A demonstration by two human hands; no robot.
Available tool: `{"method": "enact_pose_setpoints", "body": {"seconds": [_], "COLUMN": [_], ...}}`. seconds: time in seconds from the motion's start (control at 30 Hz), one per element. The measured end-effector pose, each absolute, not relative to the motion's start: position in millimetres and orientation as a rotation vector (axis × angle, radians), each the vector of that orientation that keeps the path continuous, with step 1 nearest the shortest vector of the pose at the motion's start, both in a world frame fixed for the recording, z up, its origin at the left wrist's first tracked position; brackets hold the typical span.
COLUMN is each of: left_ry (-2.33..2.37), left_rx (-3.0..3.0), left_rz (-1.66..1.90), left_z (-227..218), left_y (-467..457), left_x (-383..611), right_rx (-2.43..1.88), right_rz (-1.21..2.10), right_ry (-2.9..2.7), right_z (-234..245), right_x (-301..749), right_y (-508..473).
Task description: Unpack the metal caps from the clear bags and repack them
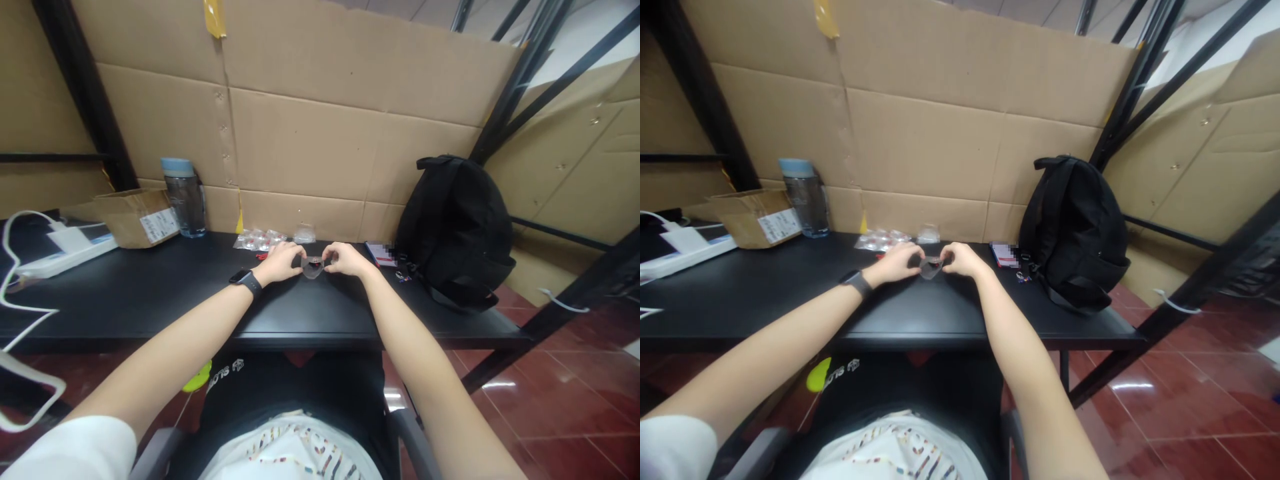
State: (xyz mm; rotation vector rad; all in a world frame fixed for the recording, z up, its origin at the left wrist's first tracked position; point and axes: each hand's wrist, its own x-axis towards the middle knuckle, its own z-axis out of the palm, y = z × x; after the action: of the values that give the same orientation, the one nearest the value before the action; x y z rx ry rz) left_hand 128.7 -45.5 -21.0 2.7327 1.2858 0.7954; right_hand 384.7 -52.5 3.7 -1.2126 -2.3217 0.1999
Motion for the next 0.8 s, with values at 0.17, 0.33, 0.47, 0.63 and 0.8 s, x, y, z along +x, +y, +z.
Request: {"method": "enact_pose_setpoints", "body": {"seconds": [0.17, 0.33, 0.47, 0.63, 0.8], "left_ry": [1.318, 1.176, 1.204, 1.581, 1.7], "left_rx": [2.712, 2.416, 2.294, 2.302, 2.391], "left_rz": [0.797, 0.816, 0.857, 0.785, 0.826], "left_z": [-23.9, -26.1, -27.0, -25.5, -28.1], "left_y": [-41.1, -31.3, -27.9, -34.5, -38.9], "left_x": [135.1, 126.7, 124.3, 128.2, 130.9], "right_rx": [-1.204, -1.297, -1.383, -1.542, -1.438], "right_rz": [0.212, 0.27, 0.316, 0.218, 0.02], "right_ry": [-2.347, -2.278, -2.196, -2.18, -2.175], "right_z": [-0.1, 4.1, 1.4, -9.9, -10.6], "right_x": [380.7, 383.6, 376.5, 366.1, 365.6], "right_y": [-48.6, -48.9, -47.7, -43.6, -46.4]}}
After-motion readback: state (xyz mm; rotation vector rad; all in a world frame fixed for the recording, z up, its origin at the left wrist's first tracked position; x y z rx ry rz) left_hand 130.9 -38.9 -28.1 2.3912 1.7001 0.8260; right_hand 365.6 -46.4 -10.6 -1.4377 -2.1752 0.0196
